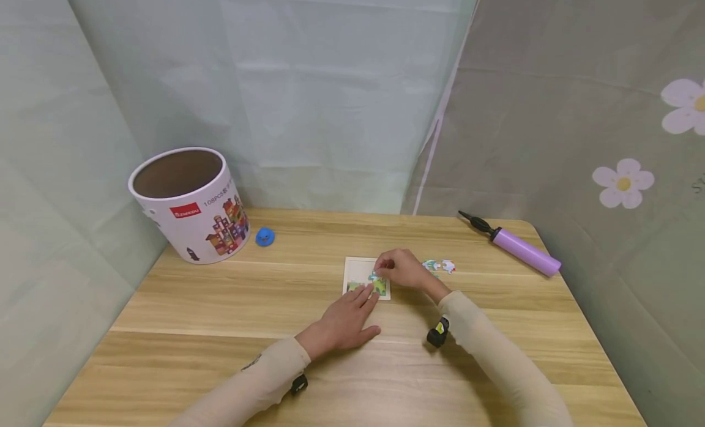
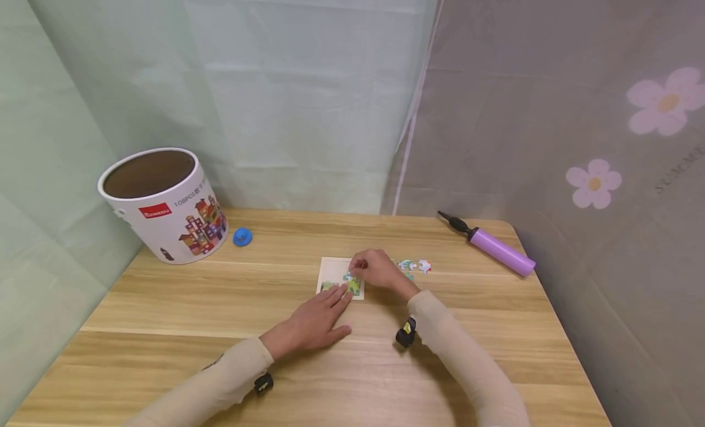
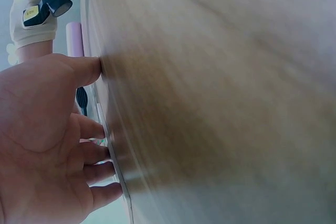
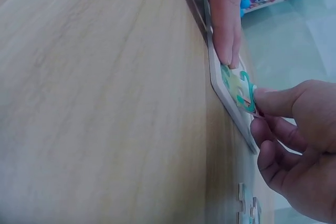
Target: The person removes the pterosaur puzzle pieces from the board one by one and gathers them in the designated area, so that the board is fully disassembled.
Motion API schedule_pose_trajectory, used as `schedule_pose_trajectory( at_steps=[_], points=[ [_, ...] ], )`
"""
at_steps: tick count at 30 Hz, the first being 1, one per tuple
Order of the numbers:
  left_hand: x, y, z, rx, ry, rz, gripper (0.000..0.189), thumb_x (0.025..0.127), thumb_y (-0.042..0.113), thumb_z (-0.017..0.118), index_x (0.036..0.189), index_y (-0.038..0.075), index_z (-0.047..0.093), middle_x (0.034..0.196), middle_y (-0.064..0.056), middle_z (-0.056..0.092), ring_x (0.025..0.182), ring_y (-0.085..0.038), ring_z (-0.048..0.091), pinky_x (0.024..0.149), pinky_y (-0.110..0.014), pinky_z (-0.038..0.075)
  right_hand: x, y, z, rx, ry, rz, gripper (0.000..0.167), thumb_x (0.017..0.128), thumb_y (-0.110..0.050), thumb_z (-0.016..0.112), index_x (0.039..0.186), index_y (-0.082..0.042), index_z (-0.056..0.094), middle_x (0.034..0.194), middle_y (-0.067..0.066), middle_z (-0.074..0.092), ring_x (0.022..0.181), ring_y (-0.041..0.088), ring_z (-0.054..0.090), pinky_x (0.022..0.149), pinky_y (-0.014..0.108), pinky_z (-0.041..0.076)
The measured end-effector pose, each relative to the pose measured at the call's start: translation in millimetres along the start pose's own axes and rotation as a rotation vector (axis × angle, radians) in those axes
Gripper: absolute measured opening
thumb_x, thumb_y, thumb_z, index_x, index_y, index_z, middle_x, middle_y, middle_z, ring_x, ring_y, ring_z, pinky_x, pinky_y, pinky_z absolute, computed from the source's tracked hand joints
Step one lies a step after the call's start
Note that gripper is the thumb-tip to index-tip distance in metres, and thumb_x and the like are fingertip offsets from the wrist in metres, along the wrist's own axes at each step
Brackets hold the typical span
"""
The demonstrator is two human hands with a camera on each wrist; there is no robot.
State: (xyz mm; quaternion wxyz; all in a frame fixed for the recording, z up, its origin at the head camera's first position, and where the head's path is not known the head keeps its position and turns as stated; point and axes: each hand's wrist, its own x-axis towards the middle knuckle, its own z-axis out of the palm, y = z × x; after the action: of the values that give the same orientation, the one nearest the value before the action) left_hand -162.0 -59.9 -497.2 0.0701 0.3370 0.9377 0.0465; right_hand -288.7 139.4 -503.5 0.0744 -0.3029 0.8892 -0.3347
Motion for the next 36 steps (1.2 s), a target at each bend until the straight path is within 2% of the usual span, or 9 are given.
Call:
schedule_pose_trajectory(
  at_steps=[13, 25, 29, 36],
  points=[
    [-0.2, -0.4, 0.4, -0.015, 0.007, 0.002, 0.071, 0.105, 0.046, 0.051, 0.156, -0.002, 0.038, 0.164, -0.022, 0.031, 0.152, -0.035, 0.030, 0.124, -0.043, 0.028, -0.3, -5, -3, -0.021, -0.021, -0.039, 0.010, 0.097, -0.010, 0.070, 0.093, -0.012, 0.078, 0.088, -0.005, 0.075, 0.076, 0.007, 0.058, 0.073, 0.028, 0.050],
    [0.6, -0.2, -0.1, -0.016, -0.008, -0.006, 0.072, 0.105, 0.049, 0.049, 0.157, 0.000, 0.037, 0.165, -0.020, 0.030, 0.153, -0.034, 0.029, 0.124, -0.042, 0.027, 2.4, 0, -3, 0.029, -0.036, 0.016, 0.011, 0.097, -0.008, 0.069, 0.093, -0.012, 0.078, 0.093, -0.003, 0.076, 0.087, 0.011, 0.066, 0.082, 0.033, 0.056],
    [0.2, 0.0, -1.7, -0.023, -0.008, -0.005, 0.072, 0.105, 0.048, 0.051, 0.156, -0.001, 0.038, 0.164, -0.021, 0.031, 0.152, -0.035, 0.030, 0.124, -0.043, 0.028, 2.8, 0, -3, 0.038, -0.036, 0.016, 0.012, 0.098, -0.008, 0.067, 0.093, -0.012, 0.077, 0.093, -0.003, 0.076, 0.088, 0.010, 0.066, 0.084, 0.034, 0.056],
    [1.0, -0.8, 0.6, -0.015, -0.027, -0.015, 0.073, 0.105, 0.050, 0.046, 0.158, 0.001, 0.034, 0.166, -0.019, 0.028, 0.154, -0.033, 0.027, 0.125, -0.042, 0.025, 2.0, -4, -10, 0.035, 0.000, 0.003, 0.011, 0.099, -0.009, 0.067, 0.096, -0.011, 0.077, 0.094, -0.001, 0.076, 0.091, 0.013, 0.068, 0.087, 0.037, 0.058]
  ],
)
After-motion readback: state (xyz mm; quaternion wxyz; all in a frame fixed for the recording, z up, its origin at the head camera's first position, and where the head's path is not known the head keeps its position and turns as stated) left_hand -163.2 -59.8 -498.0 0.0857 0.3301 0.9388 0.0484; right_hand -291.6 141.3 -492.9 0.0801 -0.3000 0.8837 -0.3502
